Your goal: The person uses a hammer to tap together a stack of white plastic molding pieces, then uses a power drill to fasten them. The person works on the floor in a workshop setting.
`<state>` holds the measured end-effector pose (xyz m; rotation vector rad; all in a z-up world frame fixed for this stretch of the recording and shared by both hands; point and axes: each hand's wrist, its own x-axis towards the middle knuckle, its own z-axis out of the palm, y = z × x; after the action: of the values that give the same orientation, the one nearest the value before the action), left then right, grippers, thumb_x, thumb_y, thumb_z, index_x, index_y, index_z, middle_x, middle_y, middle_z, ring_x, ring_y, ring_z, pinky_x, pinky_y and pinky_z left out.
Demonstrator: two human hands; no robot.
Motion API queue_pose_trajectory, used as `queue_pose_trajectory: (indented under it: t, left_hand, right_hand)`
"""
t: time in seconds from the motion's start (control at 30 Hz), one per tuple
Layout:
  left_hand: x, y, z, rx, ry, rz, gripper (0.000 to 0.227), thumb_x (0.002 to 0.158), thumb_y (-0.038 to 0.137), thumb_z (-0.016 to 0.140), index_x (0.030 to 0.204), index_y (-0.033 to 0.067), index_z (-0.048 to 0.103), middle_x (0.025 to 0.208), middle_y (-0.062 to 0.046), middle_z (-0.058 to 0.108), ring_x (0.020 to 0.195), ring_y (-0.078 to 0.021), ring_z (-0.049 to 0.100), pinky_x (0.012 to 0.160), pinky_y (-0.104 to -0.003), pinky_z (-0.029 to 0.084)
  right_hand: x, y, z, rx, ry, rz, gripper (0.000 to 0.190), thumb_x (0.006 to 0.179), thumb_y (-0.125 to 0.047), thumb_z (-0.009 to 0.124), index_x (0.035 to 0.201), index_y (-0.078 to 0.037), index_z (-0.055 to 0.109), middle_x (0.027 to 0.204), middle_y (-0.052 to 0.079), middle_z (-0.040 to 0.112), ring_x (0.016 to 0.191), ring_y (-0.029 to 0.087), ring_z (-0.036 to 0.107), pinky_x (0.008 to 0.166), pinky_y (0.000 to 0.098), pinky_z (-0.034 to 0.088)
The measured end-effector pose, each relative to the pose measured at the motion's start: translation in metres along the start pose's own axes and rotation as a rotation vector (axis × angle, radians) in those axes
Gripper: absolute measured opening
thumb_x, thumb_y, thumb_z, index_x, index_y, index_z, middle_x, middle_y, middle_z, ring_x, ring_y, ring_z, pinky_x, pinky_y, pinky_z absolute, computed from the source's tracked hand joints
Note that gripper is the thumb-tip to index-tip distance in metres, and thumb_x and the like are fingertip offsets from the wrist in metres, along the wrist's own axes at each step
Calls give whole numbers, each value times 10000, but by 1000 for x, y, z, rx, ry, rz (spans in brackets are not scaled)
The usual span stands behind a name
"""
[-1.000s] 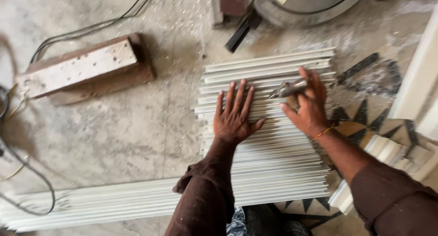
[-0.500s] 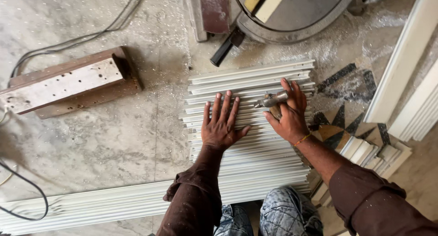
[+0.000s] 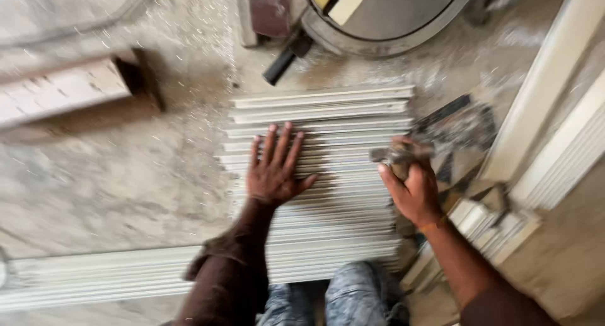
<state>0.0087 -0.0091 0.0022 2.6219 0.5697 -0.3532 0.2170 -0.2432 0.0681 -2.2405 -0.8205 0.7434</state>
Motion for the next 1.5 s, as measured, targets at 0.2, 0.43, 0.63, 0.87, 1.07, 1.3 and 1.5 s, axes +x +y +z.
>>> queue_pose_trajectory:
  t: [0.2, 0.43, 0.63, 0.87, 1.07, 1.3, 1.5]
  left_hand:
    - [1, -13, -6, 14, 57, -45, 1008, 853, 853, 468, 1630, 234, 299, 1714, -76, 206, 1575, -309, 180, 1270, -547, 113]
    - [4, -2, 0, 70, -76, -68, 1032, 829, 873, 421, 1617, 232, 243, 1702, -83, 158, 1561, -309, 127, 1242, -536, 78]
    - [-7, -6, -7, 92, 54, -52, 1006, 849, 858, 406, 1629, 255, 210, 1714, -45, 140, 1575, -278, 119, 1273, -497, 72]
    - [-2, -3, -10, 149, 17, -61, 1053, 845, 881, 377, 1649, 232, 170, 1725, -69, 89, 1582, -283, 59, 1268, -498, 30]
    - [-1, 5, -18, 188, -71, -90, 1063, 845, 915, 335, 1646, 253, 112, 1730, -60, 32, 1587, -288, 15, 1269, -498, 6]
    - [-2, 1, -12, 167, -26, -73, 1041, 862, 898, 361, 1657, 272, 115, 1737, -52, 36, 1595, -278, 21, 1279, -506, 15]
    - [-1, 0, -17, 153, -65, -77, 1031, 863, 891, 370, 1654, 281, 113, 1737, -44, 33, 1598, -270, 28, 1287, -497, 21]
  right_hand:
    - [-31, 107, -54, -296, 178, 314, 324, 989, -345, 733, 1065, -39, 659, 918, 130, 695, 825, 323, 669, 734, 478, 523]
    - [-56, 221, -46, -363, -17, 431, 534, 953, -446, 737, 1288, -46, 627, 1091, 234, 715, 916, 438, 685, 742, 544, 535]
    - [-49, 181, -35, -619, -54, 443, 689, 829, -516, 772, 1373, -120, 624, 1188, 217, 724, 1035, 438, 691, 863, 547, 568]
    - [-15, 90, -65, -754, 30, 245, 488, 868, -459, 791, 1216, -125, 717, 1226, 153, 656, 1084, 326, 644, 837, 449, 562]
    - [86, 27, -36, -475, 139, -419, 489, 1002, -351, 727, 1357, -25, 642, 1370, 204, 641, 1270, 366, 592, 1095, 476, 458]
    - [159, -9, 46, -455, -125, -444, 747, 969, -617, 693, 1472, -77, 581, 1397, 190, 588, 1304, 370, 518, 1120, 528, 376]
    - [151, -6, 58, -550, -168, -395, 652, 920, -668, 679, 1366, -193, 674, 1353, 113, 641, 1301, 334, 504, 1113, 535, 311]
